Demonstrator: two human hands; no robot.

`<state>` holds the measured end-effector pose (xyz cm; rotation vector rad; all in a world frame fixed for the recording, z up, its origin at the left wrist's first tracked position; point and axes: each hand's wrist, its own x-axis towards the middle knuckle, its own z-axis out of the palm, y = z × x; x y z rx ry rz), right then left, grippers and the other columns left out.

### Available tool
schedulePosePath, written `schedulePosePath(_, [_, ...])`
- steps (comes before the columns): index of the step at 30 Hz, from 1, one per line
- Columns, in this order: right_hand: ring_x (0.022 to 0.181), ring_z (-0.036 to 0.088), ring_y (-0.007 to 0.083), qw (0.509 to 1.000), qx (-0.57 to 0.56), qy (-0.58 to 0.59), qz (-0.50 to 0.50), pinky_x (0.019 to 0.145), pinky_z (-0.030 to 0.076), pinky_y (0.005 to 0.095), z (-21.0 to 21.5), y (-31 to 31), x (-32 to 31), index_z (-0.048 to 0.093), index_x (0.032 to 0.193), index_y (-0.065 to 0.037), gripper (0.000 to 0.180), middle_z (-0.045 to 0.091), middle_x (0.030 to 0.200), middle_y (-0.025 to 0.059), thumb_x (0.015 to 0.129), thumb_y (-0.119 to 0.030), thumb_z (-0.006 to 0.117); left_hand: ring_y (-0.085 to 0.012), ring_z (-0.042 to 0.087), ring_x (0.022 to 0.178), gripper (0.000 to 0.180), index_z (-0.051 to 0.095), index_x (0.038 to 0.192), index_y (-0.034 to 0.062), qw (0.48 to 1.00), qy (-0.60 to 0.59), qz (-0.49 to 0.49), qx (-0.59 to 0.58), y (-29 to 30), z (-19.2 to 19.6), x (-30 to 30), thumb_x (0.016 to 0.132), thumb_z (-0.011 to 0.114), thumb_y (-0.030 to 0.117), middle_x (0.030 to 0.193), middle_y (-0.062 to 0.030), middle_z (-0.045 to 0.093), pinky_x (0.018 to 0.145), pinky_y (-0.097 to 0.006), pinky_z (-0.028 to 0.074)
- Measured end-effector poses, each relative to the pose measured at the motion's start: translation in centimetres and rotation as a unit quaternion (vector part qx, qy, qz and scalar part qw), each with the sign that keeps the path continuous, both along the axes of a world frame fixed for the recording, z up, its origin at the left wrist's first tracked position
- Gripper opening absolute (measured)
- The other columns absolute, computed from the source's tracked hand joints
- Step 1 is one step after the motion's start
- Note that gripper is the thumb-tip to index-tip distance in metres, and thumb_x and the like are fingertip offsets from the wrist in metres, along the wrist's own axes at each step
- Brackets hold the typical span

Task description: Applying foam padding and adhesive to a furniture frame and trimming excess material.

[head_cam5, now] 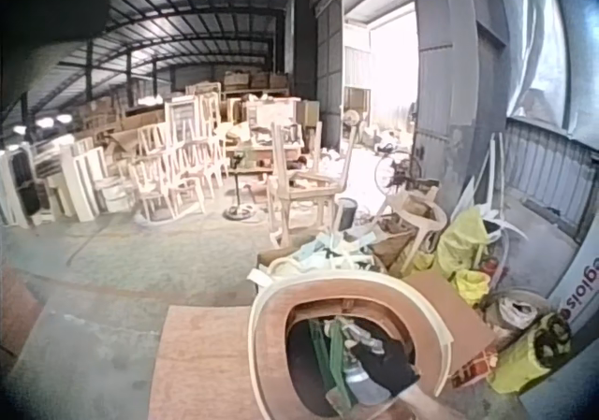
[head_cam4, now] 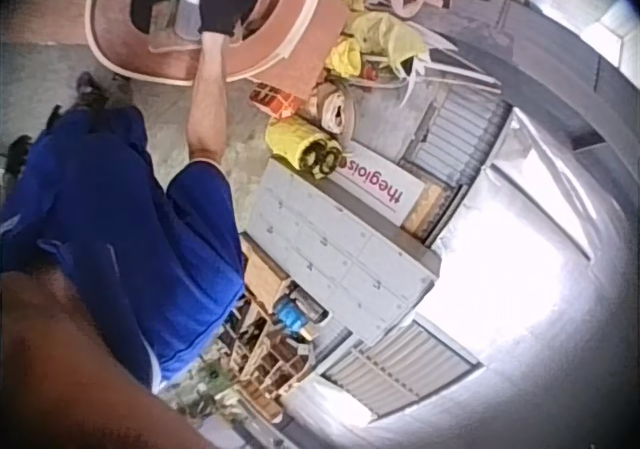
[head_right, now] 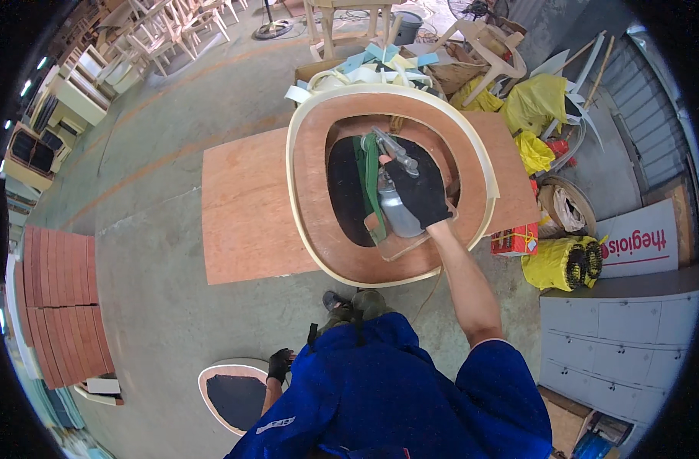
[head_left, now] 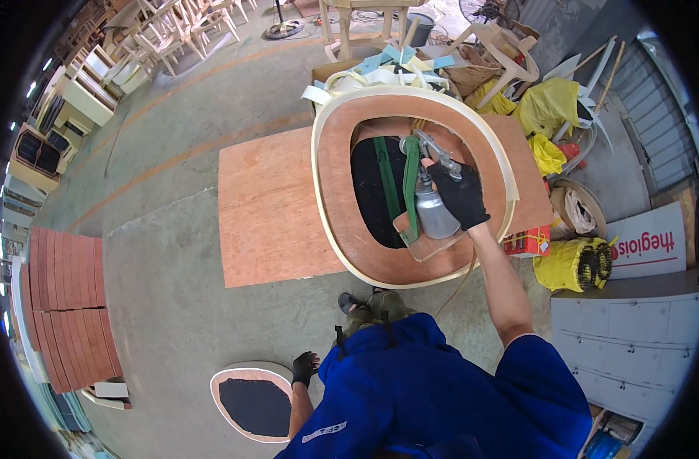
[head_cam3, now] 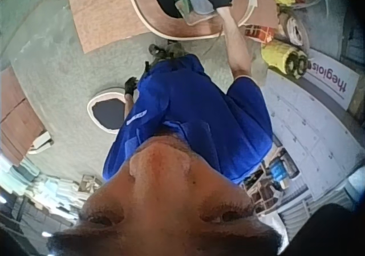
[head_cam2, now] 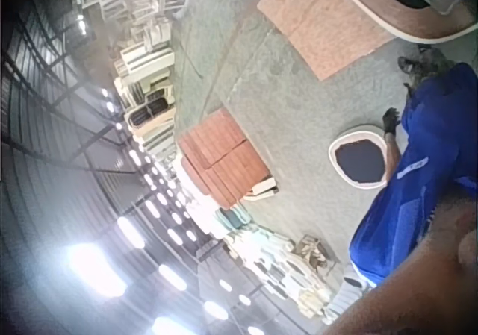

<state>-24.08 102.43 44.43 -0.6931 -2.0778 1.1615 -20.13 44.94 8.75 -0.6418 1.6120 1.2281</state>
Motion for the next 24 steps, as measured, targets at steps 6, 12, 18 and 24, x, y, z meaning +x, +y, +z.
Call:
schedulePosePath(6, [0.058,0.062,0.0216,0.991,0.074,-0.053,-0.099,0.06,0.046,0.0378,-1.0,3.6,0.3,0.071,0.08,0.0,0.046,0.064,0.061,0.0111,0.093,-0.044,0.07,-0.0174,0.064,0.069,0.024,0.067,0.107,0.0081,1.0,0.005,-0.005,0.011,1.3,-0.9,-1.3,0.094,0.059,0.026,0.085,-0.0061,0.069,0.065,-0.036,0.054])
schedulePosePath(12, [0.06,0.065,0.026,0.98,0.058,-0.079,-0.174,0.059,0.046,0.0403,-1.2,5.3,0.7,0.072,0.08,0.0,0.046,0.064,0.063,0.0144,0.093,-0.044,0.07,-0.019,0.065,0.071,0.019,0.069,0.098,0.0091,0.963,0.119,-0.242,-0.023,0.8,-2.6,-2.5,0.091,0.062,0.026,0.083,-0.0056,0.069,0.063,-0.037,0.054])
schedulePosePath(18, [0.063,0.067,0.0277,0.987,0.032,-0.057,-0.144,0.061,0.048,0.0409,-1.0,2.3,-0.6,0.073,0.085,0.001,0.042,0.067,0.069,0.0173,0.092,-0.041,0.072,-0.0316,0.072,0.091,0.02,0.075,0.095,0.011,0.776,0.341,-0.528,-0.049,-0.7,-2.8,-7.7,0.083,0.066,0.025,0.098,-0.0142,0.074,0.075,-0.04,0.056])
schedulePosePath(24, [0.06,0.063,0.0194,0.976,0.036,-0.024,-0.215,0.058,0.045,0.0371,-1.5,0.3,-1.9,0.073,0.082,0.0,0.04,0.064,0.062,0.0124,0.092,-0.039,0.073,-0.0198,0.064,0.073,0.024,0.068,0.11,0.0085,0.995,0.005,-0.104,0.01,-1.5,-1.9,-15.2,0.094,0.059,0.024,0.086,-0.0065,0.07,0.066,-0.038,0.053])
